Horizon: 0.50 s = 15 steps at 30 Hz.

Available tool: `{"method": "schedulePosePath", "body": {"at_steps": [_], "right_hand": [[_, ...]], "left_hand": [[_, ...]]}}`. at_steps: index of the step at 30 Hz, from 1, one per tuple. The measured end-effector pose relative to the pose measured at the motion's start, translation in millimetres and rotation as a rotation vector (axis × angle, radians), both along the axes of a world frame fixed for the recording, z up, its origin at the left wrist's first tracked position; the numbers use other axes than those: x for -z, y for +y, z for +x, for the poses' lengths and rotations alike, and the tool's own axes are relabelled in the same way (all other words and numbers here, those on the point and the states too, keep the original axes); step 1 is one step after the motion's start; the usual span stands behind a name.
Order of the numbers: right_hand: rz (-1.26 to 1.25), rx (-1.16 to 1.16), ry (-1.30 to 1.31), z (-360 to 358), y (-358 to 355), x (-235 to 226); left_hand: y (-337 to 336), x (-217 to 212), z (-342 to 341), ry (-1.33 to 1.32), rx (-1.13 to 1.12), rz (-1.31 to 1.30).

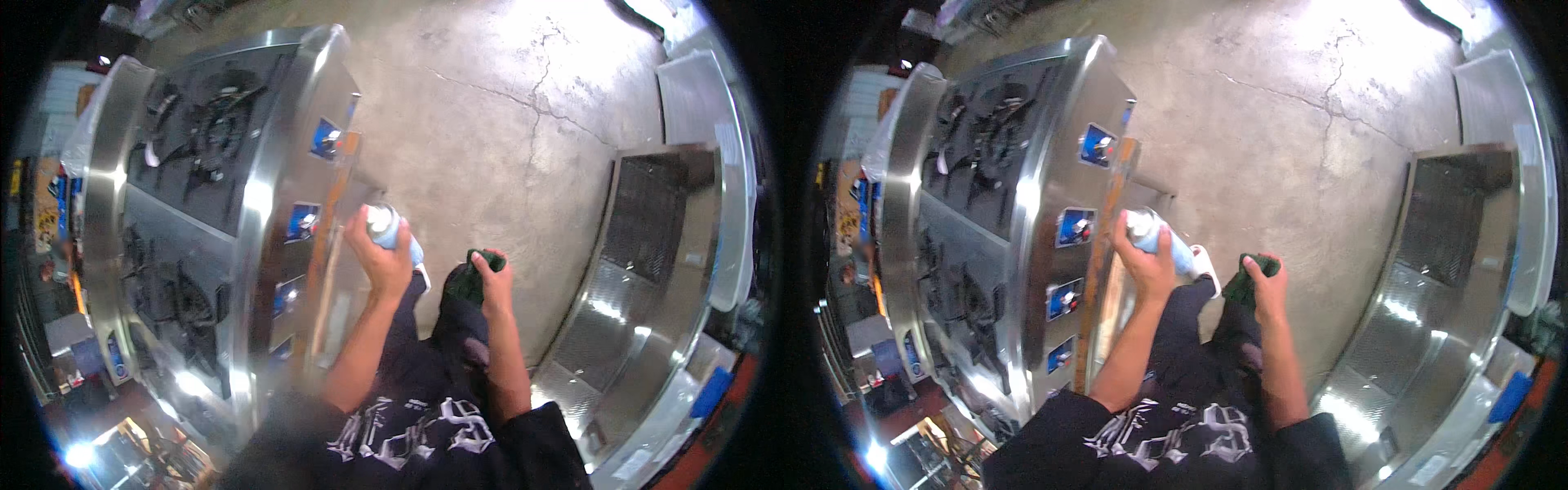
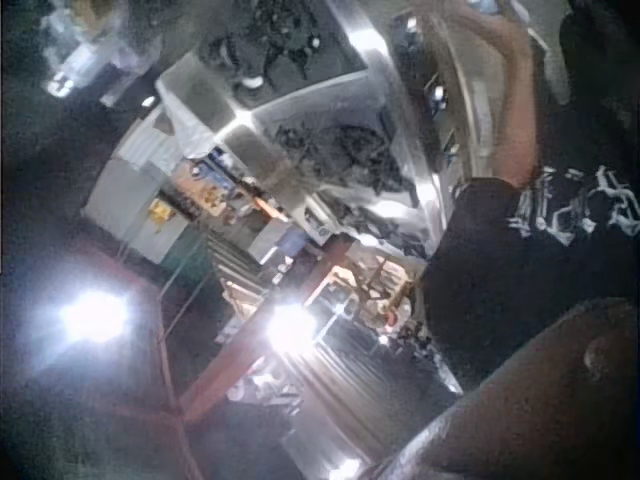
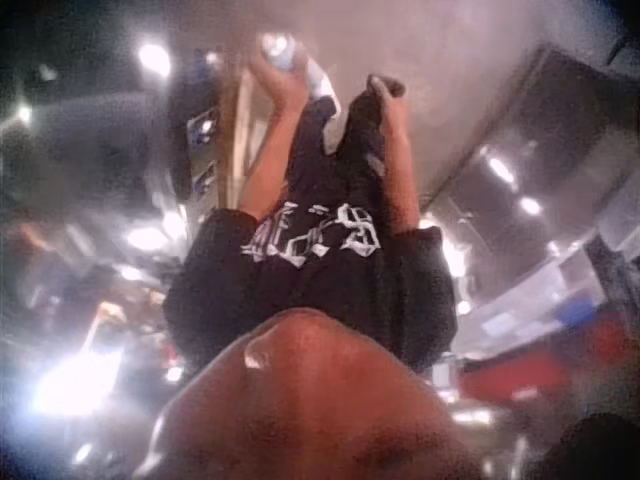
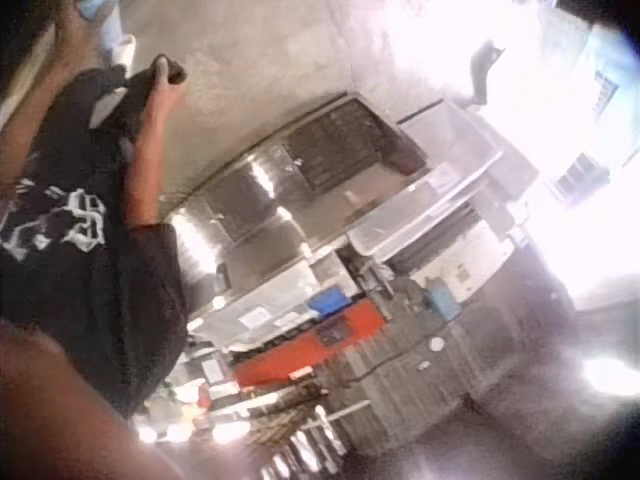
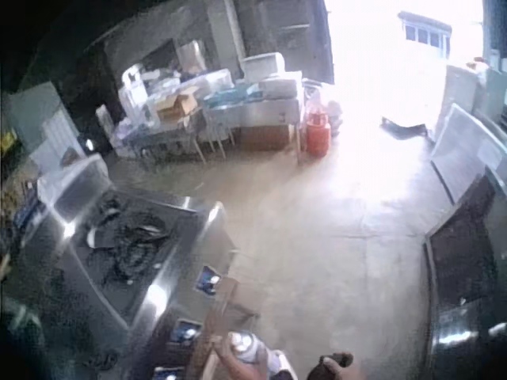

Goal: The person cleans a stainless steel commercial gas stove using a spray can and cloths. They spray cleaner onto the control panel and stovetop, then wipe the surfaces with a white cloth and a green scrubbing pad, moving around the unit to reach different sides.

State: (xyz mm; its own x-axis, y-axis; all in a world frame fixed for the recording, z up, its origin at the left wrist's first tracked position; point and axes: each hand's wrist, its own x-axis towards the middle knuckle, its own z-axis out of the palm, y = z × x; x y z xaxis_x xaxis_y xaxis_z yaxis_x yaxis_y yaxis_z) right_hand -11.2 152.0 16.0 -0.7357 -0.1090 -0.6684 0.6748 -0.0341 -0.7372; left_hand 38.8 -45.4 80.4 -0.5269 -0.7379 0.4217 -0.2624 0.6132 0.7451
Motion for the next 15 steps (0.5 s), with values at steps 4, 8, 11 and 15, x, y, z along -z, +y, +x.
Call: {"method": "schedulePosePath", "body": {"at_steps": [4, 8, 11, 15], "right_hand": [[0.204, -0.044, -0.043, -55, 24, 30], [0.177, -0.119, -0.182, -111, 26, 71], [0.168, -0.228, -0.219, -160, 27, 93], [0.2, -0.359, -0.209, -219, 36, 108]], "left_hand": [[-25, 37, -78, -0.012, -0.169, 0.06], [-47, 70, -139, 0.007, -0.38, -0.041], [-65, 90, -173, 0.008, -0.552, -0.052], [-85, 104, -201, 0.012, -0.672, -0.113]]}}
